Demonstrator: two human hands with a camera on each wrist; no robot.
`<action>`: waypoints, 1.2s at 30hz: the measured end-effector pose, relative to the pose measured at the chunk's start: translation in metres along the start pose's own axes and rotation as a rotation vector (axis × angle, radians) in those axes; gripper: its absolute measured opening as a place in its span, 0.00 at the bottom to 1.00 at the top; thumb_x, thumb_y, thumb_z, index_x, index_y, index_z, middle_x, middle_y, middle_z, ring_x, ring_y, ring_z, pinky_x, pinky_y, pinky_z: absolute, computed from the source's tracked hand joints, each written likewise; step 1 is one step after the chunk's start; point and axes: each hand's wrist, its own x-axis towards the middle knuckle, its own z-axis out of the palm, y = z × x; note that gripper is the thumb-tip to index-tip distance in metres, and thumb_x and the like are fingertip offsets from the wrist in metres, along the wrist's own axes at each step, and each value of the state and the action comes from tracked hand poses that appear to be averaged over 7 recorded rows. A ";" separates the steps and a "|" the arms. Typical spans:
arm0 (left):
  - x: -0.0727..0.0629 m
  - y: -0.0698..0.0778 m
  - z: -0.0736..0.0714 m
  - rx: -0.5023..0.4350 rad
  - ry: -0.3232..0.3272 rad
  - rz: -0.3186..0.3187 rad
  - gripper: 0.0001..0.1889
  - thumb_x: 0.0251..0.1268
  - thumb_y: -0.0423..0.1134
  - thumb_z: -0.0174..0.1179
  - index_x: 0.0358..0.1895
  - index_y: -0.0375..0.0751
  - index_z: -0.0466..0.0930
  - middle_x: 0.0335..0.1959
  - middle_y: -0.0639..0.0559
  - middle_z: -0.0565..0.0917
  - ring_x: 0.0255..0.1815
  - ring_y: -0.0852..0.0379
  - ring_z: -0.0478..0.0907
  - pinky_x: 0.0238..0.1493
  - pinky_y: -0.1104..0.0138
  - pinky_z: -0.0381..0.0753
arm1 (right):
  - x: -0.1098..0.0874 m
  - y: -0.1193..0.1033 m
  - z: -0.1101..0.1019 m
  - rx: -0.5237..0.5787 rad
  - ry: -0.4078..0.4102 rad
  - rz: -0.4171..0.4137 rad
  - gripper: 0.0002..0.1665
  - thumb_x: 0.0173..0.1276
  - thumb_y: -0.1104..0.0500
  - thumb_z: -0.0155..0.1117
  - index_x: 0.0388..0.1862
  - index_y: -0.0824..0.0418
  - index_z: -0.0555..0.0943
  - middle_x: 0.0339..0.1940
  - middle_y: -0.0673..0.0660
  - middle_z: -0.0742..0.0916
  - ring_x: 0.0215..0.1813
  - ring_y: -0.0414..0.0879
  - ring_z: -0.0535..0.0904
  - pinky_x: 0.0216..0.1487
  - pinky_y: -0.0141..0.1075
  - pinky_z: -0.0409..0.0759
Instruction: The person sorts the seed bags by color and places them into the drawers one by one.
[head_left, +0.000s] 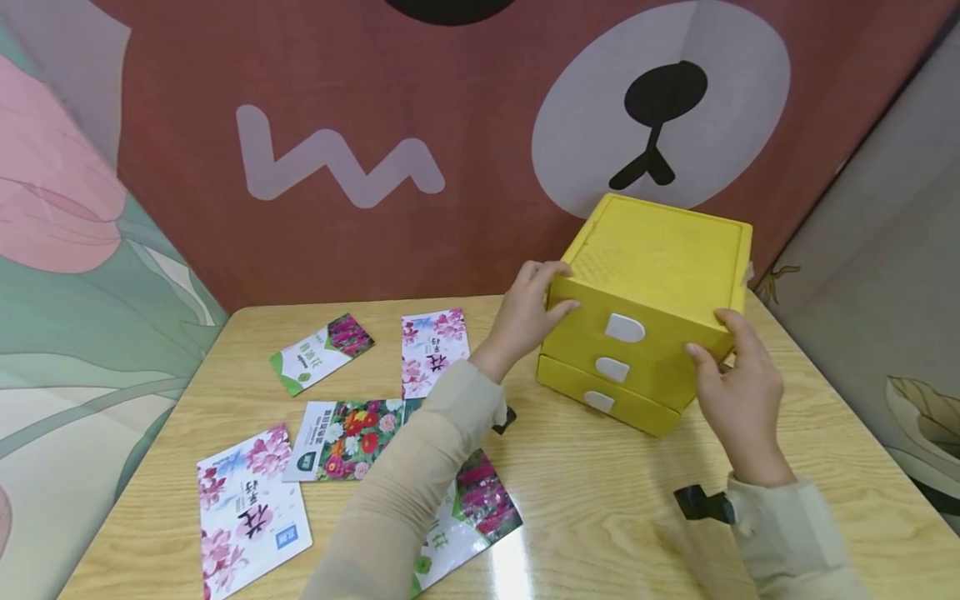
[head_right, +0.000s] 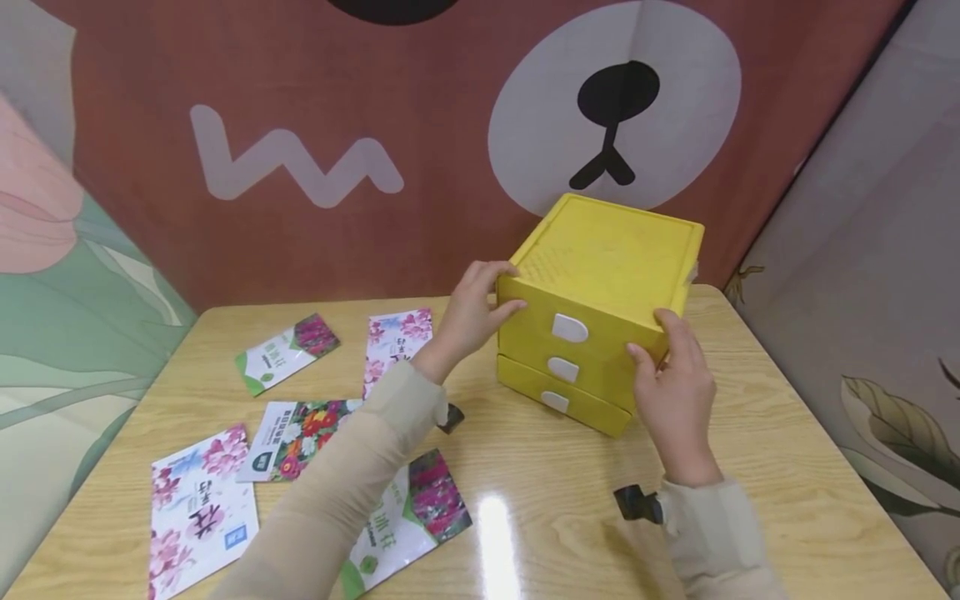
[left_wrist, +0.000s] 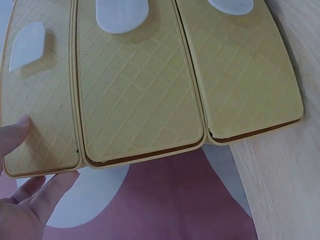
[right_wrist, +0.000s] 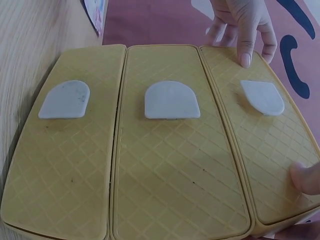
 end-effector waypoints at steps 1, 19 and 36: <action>-0.001 0.000 0.000 -0.002 0.002 0.001 0.20 0.54 0.43 0.58 0.51 0.44 0.68 0.46 0.49 0.67 0.36 0.58 0.68 0.39 0.74 0.69 | 0.000 -0.001 0.000 0.005 -0.002 0.003 0.27 0.54 0.65 0.62 0.54 0.62 0.68 0.48 0.65 0.77 0.45 0.59 0.73 0.33 0.51 0.74; -0.020 -0.004 -0.008 -0.020 0.087 0.025 0.19 0.53 0.43 0.59 0.49 0.45 0.69 0.43 0.49 0.66 0.29 0.59 0.64 0.29 0.73 0.67 | -0.006 -0.007 0.006 0.047 0.018 0.010 0.29 0.52 0.67 0.64 0.54 0.58 0.69 0.48 0.62 0.77 0.44 0.57 0.74 0.30 0.10 0.58; -0.033 -0.008 -0.013 0.012 0.134 0.017 0.19 0.54 0.44 0.58 0.50 0.46 0.69 0.42 0.49 0.65 0.24 0.59 0.63 0.23 0.73 0.65 | -0.013 -0.015 0.013 0.121 0.007 0.032 0.32 0.54 0.67 0.61 0.59 0.58 0.65 0.54 0.62 0.73 0.45 0.61 0.72 0.38 0.53 0.73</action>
